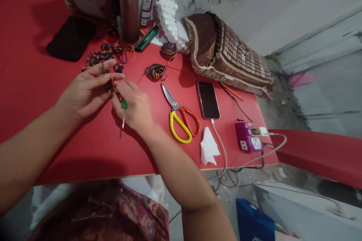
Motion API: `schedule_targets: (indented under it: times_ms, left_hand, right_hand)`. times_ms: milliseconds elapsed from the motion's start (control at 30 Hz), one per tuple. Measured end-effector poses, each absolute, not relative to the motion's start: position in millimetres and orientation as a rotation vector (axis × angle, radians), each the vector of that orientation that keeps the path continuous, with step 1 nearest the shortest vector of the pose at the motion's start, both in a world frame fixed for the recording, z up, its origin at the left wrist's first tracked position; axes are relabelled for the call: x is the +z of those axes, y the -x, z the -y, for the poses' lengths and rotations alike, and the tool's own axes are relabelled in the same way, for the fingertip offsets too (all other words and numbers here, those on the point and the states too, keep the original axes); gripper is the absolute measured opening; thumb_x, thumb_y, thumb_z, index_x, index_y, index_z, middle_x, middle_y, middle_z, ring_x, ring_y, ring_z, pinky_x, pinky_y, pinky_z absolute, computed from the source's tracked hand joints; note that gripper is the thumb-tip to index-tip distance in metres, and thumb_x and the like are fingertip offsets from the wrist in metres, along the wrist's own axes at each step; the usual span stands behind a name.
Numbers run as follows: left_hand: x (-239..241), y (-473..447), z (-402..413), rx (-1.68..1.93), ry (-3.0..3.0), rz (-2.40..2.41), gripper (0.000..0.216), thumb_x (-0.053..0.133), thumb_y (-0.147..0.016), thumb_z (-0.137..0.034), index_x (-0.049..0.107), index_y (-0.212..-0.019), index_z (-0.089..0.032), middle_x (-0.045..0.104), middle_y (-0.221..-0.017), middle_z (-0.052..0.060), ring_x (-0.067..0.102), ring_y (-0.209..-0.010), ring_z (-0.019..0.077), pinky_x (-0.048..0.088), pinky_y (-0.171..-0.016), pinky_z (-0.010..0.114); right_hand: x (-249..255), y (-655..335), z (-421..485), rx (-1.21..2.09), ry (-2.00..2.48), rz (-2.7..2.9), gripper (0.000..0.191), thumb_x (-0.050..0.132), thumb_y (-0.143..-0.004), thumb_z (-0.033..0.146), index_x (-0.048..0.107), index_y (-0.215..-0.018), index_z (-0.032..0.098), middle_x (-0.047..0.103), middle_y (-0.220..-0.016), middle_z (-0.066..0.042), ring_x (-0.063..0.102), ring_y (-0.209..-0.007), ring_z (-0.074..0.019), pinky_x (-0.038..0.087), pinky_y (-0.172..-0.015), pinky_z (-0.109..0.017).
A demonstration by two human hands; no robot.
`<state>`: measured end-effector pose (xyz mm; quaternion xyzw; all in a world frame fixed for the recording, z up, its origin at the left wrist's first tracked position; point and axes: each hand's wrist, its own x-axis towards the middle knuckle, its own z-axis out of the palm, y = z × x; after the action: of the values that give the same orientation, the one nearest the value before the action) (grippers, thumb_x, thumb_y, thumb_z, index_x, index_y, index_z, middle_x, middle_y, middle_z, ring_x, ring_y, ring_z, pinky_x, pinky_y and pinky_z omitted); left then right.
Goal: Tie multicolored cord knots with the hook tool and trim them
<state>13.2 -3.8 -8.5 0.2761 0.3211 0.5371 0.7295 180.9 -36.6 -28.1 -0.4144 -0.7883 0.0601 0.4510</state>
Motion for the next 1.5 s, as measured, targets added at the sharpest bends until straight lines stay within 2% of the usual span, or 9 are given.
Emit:
schedule_targets:
  times_ms: [367, 633, 800, 900, 1033, 1167, 1267, 1400, 1500]
  left_hand:
    - [9.2, -9.4, 5.0, 1.143, -0.571, -0.673, 0.036, 0.067, -0.097, 0.008, 0.089, -0.105, -0.02, 0.072, -0.071, -0.002, 0.06, -0.059, 0.0075, 0.055, -0.062, 0.012]
    - [7.1, -5.0, 4.7, 1.023, -0.604, -0.694, 0.028, 0.077, -0.09, 0.003, 0.088, -0.111, -0.013, 0.08, -0.075, 0.003, 0.077, -0.067, 0.0135, 0.065, -0.07, 0.02]
    - [4.0, -6.3, 8.5, 0.94, -0.699, -0.705, 0.037, 0.08, -0.089, 0.0, 0.086, -0.124, -0.012, 0.084, -0.078, 0.006, 0.083, -0.067, 0.0188, 0.071, -0.072, 0.028]
    - [3.0, -9.9, 12.9, 0.931, -0.807, -0.72, 0.046, 0.081, -0.089, -0.001, 0.085, -0.133, -0.013, 0.084, -0.078, 0.006, 0.082, -0.063, 0.0193, 0.072, -0.067, 0.029]
    - [2.1, -13.0, 16.2, 0.87, -0.918, -0.675, 0.052, 0.082, -0.087, -0.004, 0.085, -0.138, -0.014, 0.079, -0.071, 0.004, 0.075, -0.055, 0.0191, 0.067, -0.052, 0.028]
    - [1.0, -12.3, 14.7, 0.862, -0.883, -0.624, 0.048, 0.088, -0.084, -0.006, 0.087, -0.132, -0.014, 0.075, -0.069, 0.002, 0.07, -0.05, 0.017, 0.065, -0.048, 0.027]
    - [0.1, -11.1, 13.0, 0.884, -0.845, -0.661, 0.044, 0.089, -0.082, -0.005, 0.089, -0.125, -0.015, 0.077, -0.073, 0.002, 0.07, -0.051, 0.0156, 0.064, -0.047, 0.025]
    - [0.7, -10.5, 11.6, 0.895, -0.82, -0.676, 0.045, 0.092, -0.079, -0.005, 0.09, -0.123, -0.015, 0.076, -0.068, 0.002, 0.066, -0.048, 0.0145, 0.059, -0.044, 0.023]
    - [3.4, -9.8, 10.2, 0.921, -0.797, -0.68, 0.046, 0.09, -0.077, 0.0, 0.088, -0.121, -0.011, 0.085, -0.082, 0.01, 0.066, -0.049, 0.013, 0.055, -0.044, 0.021]
  right_hand:
    - [-29.6, -183.4, 35.8, 0.349, 1.016, 2.063, 0.029, 0.062, -0.121, 0.043, 0.073, -0.102, 0.024, 0.076, -0.094, -0.005, 0.069, -0.084, -0.0191, 0.052, -0.081, -0.032]
    - [-1.9, -204.1, 29.0, 0.475, 1.12, 1.657, 0.04, 0.068, -0.114, 0.056, 0.069, -0.089, 0.025, 0.066, -0.081, 0.001, 0.06, -0.076, -0.0163, 0.052, -0.077, -0.034]
    - [1.9, -199.4, 26.3, 0.836, 1.18, 1.454, 0.051, 0.081, -0.1, 0.073, 0.07, -0.085, 0.025, 0.061, -0.073, 0.004, 0.057, -0.07, -0.0144, 0.052, -0.07, -0.032]
    - [2.0, -191.0, 29.6, 1.17, 1.103, 1.332, 0.05, 0.094, -0.09, 0.069, 0.071, -0.088, 0.025, 0.067, -0.071, 0.005, 0.062, -0.065, -0.0136, 0.054, -0.065, -0.031]
    - [1.5, -183.7, 32.6, 1.474, 1.0, 1.144, 0.045, 0.096, -0.091, 0.056, 0.063, -0.086, 0.026, 0.062, -0.057, 0.008, 0.063, -0.053, -0.0146, 0.054, -0.055, -0.029]
    - [2.7, -186.0, 31.0, 1.421, 1.051, 1.073, 0.033, 0.091, -0.09, 0.038, 0.062, -0.079, 0.025, 0.061, -0.06, 0.007, 0.062, -0.055, -0.0115, 0.051, -0.053, -0.024]
    - [1.6, -188.9, 29.9, 1.357, 1.11, 1.068, 0.028, 0.088, -0.088, 0.035, 0.064, -0.079, 0.025, 0.065, -0.067, 0.005, 0.06, -0.06, -0.0111, 0.047, -0.053, -0.022]
    - [-2.0, -191.8, 28.6, 1.262, 1.144, 1.178, 0.036, 0.088, -0.095, 0.049, 0.066, -0.08, 0.025, 0.063, -0.071, 0.004, 0.057, -0.064, -0.0122, 0.047, -0.056, -0.025]
    - [0.7, -197.3, 27.8, 1.012, 1.169, 1.286, 0.046, 0.083, -0.101, 0.069, 0.072, -0.088, 0.026, 0.059, -0.075, 0.003, 0.056, -0.068, -0.0137, 0.047, -0.059, -0.028]
